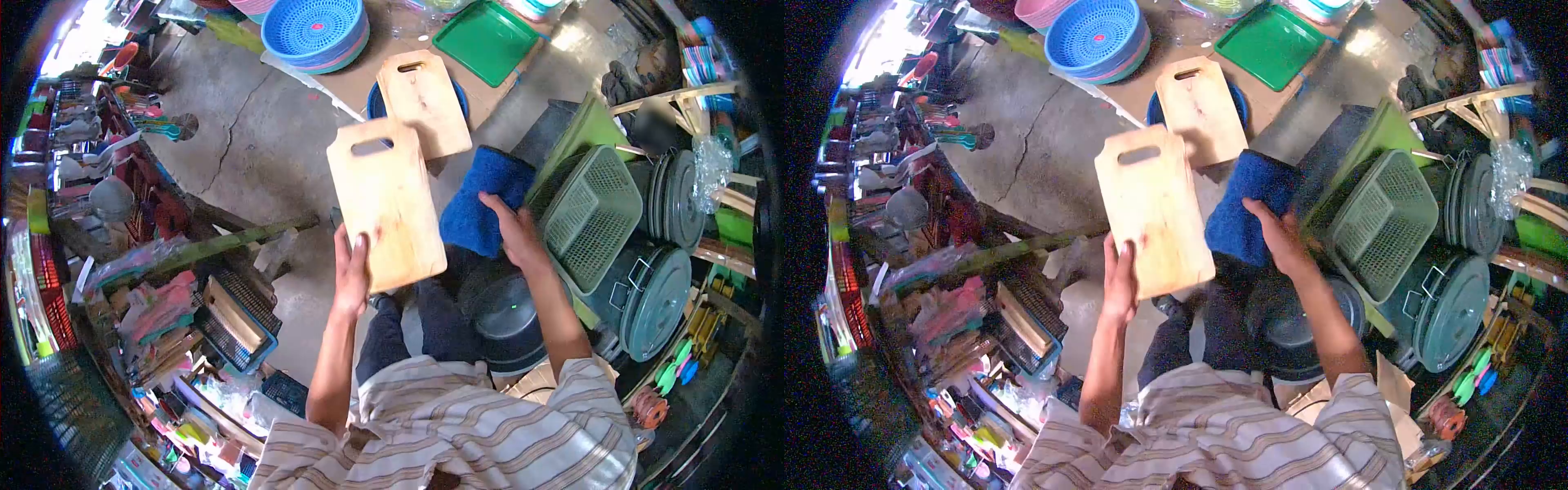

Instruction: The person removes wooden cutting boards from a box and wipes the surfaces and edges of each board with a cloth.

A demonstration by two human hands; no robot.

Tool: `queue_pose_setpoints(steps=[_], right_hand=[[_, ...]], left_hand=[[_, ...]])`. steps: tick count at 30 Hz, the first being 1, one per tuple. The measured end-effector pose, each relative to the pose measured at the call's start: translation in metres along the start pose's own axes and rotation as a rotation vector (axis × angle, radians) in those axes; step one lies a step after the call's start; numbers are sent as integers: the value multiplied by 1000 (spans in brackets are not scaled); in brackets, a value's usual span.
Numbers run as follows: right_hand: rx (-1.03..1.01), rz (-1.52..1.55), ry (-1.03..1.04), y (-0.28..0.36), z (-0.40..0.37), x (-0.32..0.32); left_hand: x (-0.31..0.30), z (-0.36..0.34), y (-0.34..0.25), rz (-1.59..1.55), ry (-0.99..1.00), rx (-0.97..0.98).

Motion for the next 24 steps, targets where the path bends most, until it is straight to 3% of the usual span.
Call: queue_pose_setpoints(steps=[1,2,4,5,7,9,10,15,17,19,22,24], right_hand=[[-165,-241,-116,9,-16,-4],[-165,-239,-117,9,-27,-3],[-561,-576,88,31,-47,19],[-559,-579,89,35,-61,29],[-973,-745,16,53,-110,71],[-1241,-918,20,39,-141,102],[-1224,-1069,27,19,-145,115],[-1262,-1145,101,-29,-243,144],[-1205,-1162,260,-53,-288,141],[-1408,-1243,293,-78,-341,139],[-1453,-1176,472,-117,-382,126],[-1485,-1187,444,-113,-387,120]], left_hand=[[-11,-24,1,5,-1,-6],[-19,-48,1,7,1,-7],[-27,-88,0,-69,27,48],[-32,-105,2,-71,25,46],[-39,-140,2,-19,64,147],[-41,-169,3,-21,61,159],[-43,-182,2,-32,57,176],[-72,-226,-12,-116,-47,231],[-89,-237,-15,-127,-83,255],[-114,-248,-9,-143,-123,238],[-117,-260,-36,-221,-114,231],[-123,-269,-31,-213,-131,231]])
Point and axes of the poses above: each hand's wrist, its own z-axis towards the middle knuckle, its own x-axis out of the palm, y = z × x, the point moved 5 cm from there along z, towards the middle knuckle, and after that the axes turned 6 degrees about x, right-handed, at the moved point
